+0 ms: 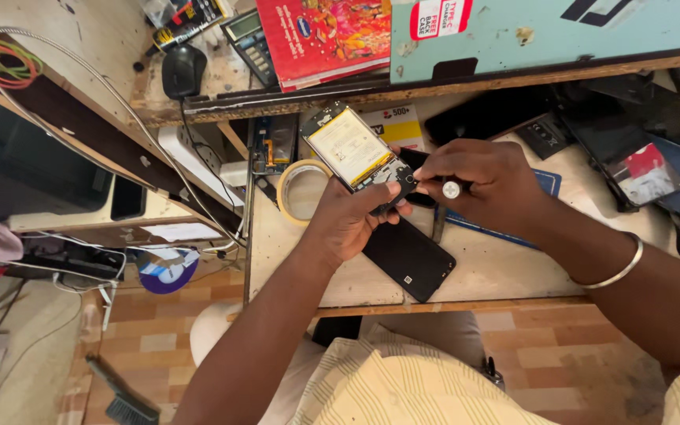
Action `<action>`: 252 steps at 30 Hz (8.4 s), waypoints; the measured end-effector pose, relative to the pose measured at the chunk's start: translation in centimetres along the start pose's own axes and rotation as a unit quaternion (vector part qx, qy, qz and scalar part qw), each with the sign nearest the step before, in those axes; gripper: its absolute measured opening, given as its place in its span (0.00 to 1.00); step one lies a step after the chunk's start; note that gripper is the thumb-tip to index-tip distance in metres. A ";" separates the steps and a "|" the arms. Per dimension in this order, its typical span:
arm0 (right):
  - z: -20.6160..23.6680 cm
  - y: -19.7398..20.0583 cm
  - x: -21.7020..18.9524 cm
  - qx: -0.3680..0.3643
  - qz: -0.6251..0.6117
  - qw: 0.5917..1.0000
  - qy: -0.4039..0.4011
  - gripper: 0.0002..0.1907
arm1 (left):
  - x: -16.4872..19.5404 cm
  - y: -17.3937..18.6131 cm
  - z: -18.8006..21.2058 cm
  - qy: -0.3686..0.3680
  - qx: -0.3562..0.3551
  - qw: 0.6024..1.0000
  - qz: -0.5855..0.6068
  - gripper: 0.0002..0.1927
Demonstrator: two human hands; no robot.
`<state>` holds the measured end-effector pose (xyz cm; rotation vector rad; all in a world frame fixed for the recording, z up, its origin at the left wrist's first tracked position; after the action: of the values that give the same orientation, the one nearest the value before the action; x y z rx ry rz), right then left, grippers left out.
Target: The person uses a screwdriver to unscrew components inside a smartphone with its back cover removed, then lifts out the battery and works on the internal parts. They later press the back cover onto the phone and press along its edges to close it.
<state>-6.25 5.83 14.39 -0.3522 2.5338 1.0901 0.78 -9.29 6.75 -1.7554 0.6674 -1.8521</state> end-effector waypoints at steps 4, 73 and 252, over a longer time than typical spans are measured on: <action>0.2 -0.4 -0.2 -0.014 -0.007 0.999 0.028 0.12 | -0.5 1.0 -0.3 -0.005 0.012 1.000 -0.001 0.28; 1.0 1.8 0.4 0.091 -0.141 0.986 -0.020 0.12 | 1.0 1.5 -0.4 -0.096 0.073 0.989 -0.086 0.29; 1.8 -5.6 -0.5 -0.269 -0.034 0.915 -0.299 0.26 | 5.8 7.3 1.3 -0.354 0.271 0.873 -0.198 0.12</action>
<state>-3.40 3.41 9.87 -0.1936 1.6561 1.5738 1.95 -18.65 6.41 -2.0379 -0.4840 -1.2493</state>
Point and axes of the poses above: each hand's wrist, its own z-axis away from the middle knuckle, its own y-axis out of the back of the hand, x = y × z, the point moved 7 cm from there along -z, towards the middle knuckle, and after that the axes turned 6 degrees about y, right-handed, at the moved point
